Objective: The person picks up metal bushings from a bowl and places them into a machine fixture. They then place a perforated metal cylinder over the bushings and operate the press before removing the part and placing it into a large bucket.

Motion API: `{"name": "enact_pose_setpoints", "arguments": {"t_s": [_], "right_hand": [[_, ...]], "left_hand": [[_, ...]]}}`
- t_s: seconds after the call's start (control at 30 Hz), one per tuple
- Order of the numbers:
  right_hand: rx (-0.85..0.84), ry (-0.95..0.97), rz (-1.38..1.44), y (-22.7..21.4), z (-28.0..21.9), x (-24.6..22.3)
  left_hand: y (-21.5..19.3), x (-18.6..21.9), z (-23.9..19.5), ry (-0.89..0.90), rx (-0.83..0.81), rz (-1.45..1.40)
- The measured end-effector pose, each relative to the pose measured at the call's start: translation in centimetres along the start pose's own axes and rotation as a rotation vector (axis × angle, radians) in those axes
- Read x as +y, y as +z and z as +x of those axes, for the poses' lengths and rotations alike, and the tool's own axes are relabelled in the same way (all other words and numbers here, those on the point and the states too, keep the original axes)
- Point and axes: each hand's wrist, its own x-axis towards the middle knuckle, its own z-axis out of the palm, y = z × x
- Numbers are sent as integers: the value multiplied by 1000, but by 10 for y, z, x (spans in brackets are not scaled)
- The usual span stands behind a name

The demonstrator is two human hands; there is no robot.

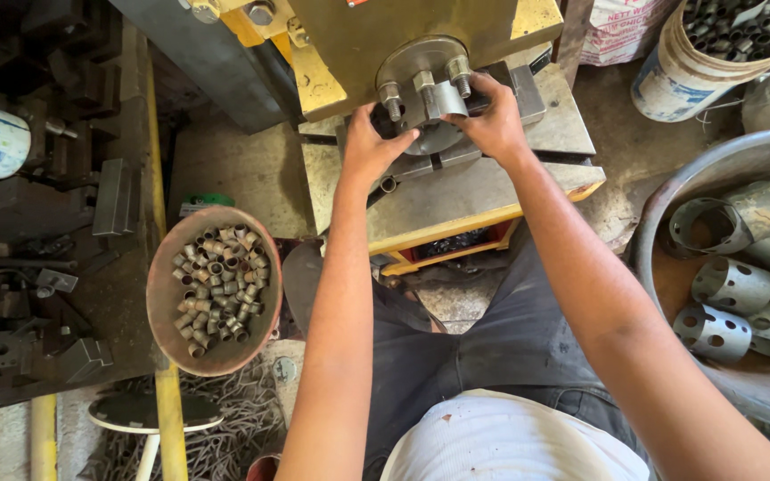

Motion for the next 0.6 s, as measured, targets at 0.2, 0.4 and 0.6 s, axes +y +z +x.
{"name": "enact_pose_setpoints", "arguments": {"t_s": [0.2, 0.4, 0.6], "right_hand": [[-15, 42, 95, 0, -1, -3], [-22, 73, 60, -1, -3, -1], [-22, 41, 58, 1, -3, 3]], "left_hand": [[-2, 6, -1, 62, -5, -33], [-5, 16, -3, 26, -59, -34], [-4, 12, -1, 7, -68, -35]]}}
